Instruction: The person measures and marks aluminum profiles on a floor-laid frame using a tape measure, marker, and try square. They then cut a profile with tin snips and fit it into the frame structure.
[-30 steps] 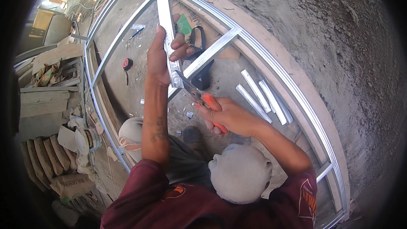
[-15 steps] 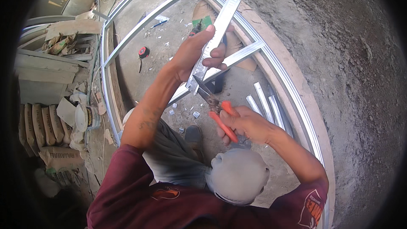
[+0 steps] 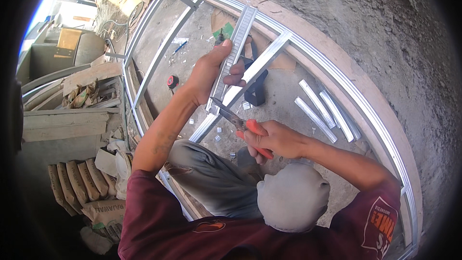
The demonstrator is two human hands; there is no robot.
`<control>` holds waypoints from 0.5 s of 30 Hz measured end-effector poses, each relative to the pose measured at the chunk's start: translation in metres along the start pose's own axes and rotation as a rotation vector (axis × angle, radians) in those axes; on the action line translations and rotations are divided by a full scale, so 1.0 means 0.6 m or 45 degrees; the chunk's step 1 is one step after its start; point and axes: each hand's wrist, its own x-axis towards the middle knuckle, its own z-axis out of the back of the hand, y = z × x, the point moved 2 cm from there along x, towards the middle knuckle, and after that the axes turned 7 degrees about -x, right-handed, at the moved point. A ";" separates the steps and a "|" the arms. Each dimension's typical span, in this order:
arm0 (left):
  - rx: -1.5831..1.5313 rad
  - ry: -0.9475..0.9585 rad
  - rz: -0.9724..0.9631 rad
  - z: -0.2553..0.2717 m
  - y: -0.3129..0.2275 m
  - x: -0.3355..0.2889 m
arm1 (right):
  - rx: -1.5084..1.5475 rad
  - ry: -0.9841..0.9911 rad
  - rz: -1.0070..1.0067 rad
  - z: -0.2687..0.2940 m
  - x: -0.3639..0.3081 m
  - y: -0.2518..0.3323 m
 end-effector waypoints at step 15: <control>-0.119 0.106 0.080 0.011 0.026 0.009 | 0.005 -0.079 -0.171 -0.010 -0.008 -0.016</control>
